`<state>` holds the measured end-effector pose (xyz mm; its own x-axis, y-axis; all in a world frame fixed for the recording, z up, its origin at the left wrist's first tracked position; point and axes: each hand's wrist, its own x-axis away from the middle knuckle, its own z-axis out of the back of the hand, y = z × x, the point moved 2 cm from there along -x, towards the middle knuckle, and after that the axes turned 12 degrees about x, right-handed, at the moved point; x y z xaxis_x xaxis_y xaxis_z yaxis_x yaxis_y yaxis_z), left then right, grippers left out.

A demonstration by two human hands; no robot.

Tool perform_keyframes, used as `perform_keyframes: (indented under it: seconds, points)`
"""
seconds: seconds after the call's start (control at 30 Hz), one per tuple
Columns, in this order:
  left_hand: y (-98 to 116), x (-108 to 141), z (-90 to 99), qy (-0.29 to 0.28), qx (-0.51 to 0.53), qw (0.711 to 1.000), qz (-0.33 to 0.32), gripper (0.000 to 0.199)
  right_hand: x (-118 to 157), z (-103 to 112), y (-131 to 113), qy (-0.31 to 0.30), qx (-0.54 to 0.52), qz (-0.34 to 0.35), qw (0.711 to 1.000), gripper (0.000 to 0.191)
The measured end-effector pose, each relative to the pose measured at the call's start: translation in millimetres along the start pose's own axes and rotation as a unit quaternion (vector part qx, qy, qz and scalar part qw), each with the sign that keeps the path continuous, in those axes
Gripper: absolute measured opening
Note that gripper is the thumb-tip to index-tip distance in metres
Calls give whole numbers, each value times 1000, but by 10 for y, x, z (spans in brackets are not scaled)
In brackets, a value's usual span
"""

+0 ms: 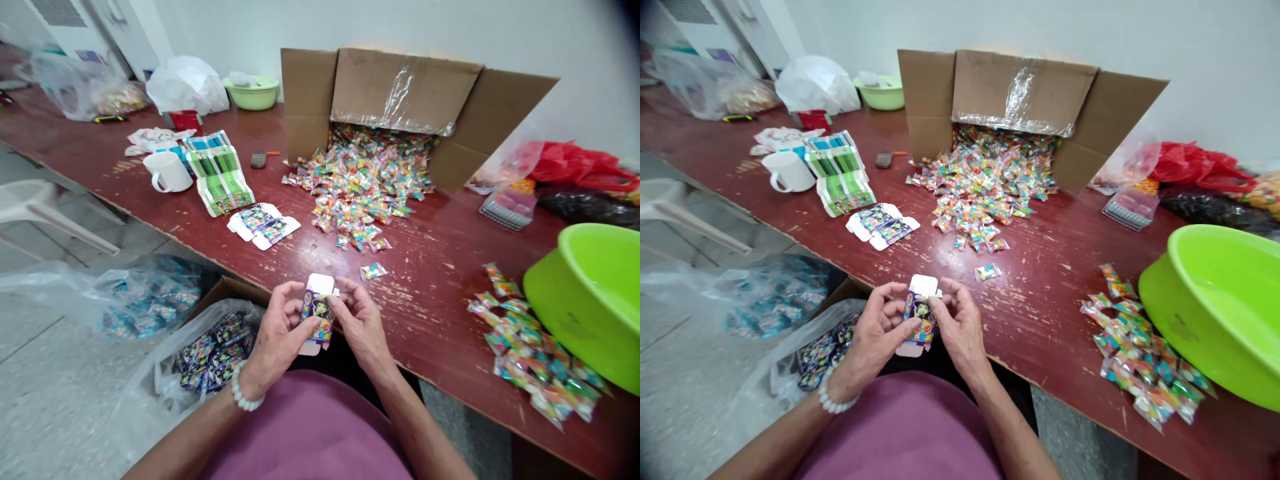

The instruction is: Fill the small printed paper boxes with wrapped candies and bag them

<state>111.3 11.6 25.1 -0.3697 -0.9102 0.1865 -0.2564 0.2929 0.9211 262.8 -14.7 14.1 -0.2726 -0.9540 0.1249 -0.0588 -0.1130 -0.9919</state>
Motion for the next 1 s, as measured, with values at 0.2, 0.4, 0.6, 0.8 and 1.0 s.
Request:
perform_keyframes:
  seconds: [0.2, 0.4, 0.6, 0.8, 1.0]
  points:
    - [-47, 22, -18, -6, -26, 999, -30, 51, 48, -57, 30, 42, -13, 26, 999, 30]
    - [0, -2, 14, -24, -51, 998, -35, 26, 66, -24, 76, 17, 5, 19, 1000, 24]
    - [-49, 3, 11, -17, 61, 998, 20, 28, 21, -4, 122, -53, -78, -57, 994, 29]
    - [-23, -11, 13, -29, 61, 996, 52, 31, -12, 5, 135, -33, -87, -72, 993, 30]
    - [-12, -20, 46, -35, 63, 996, 49, 30, -24, 48, 62, -47, 11, -22, 999, 28]
